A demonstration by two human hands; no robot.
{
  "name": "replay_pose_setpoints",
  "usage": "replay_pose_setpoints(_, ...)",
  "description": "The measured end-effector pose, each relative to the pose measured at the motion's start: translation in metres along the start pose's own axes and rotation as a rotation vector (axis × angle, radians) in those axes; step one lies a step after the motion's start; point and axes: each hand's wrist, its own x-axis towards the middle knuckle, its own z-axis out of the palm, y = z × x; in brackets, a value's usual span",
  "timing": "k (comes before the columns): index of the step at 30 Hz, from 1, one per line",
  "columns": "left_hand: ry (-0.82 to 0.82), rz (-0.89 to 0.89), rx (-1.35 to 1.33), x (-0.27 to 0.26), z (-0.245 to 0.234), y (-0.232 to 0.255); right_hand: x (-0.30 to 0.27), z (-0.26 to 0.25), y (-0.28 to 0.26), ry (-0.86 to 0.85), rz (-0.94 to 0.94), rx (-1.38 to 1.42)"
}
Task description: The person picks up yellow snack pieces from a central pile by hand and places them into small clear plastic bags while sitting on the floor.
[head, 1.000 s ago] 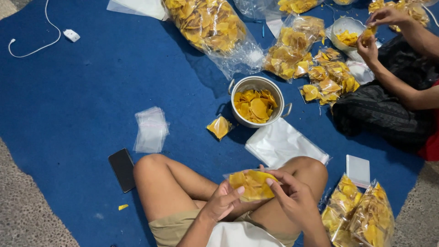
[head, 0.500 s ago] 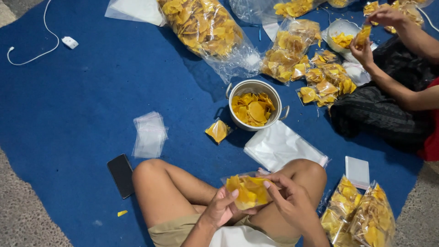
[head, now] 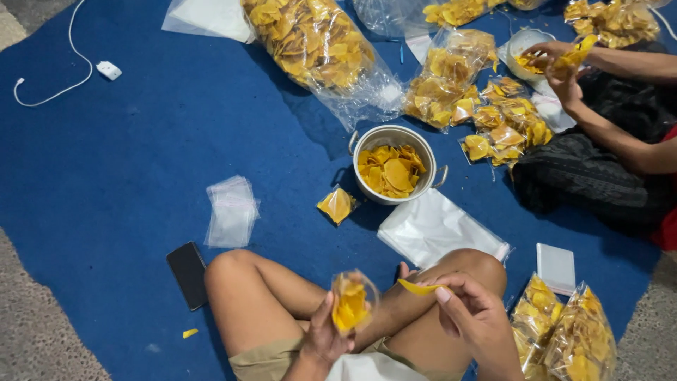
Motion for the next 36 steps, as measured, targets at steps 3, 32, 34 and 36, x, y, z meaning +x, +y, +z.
replay_pose_setpoints(3, -0.184, -0.11, -0.387, 0.007, -0.008, 0.003, 0.002, 0.001, 0.0, 0.061, -0.046, 0.021)
replay_pose_setpoints(32, 0.012, 0.103, 0.678, 0.021, 0.186, -0.006, 0.002, 0.003, 0.0, 0.397, -0.216, -0.364)
replay_pose_setpoints(34, 0.001, 0.1, 0.663, 0.021, 0.189, -0.007, 0.003, 0.003, 0.001, 0.355, -0.246, -0.441)
replay_pose_setpoints(36, -0.012, 0.1, 0.649, 0.021, 0.185, -0.008, 0.005, 0.002, 0.001, 0.312, -0.28, -0.517)
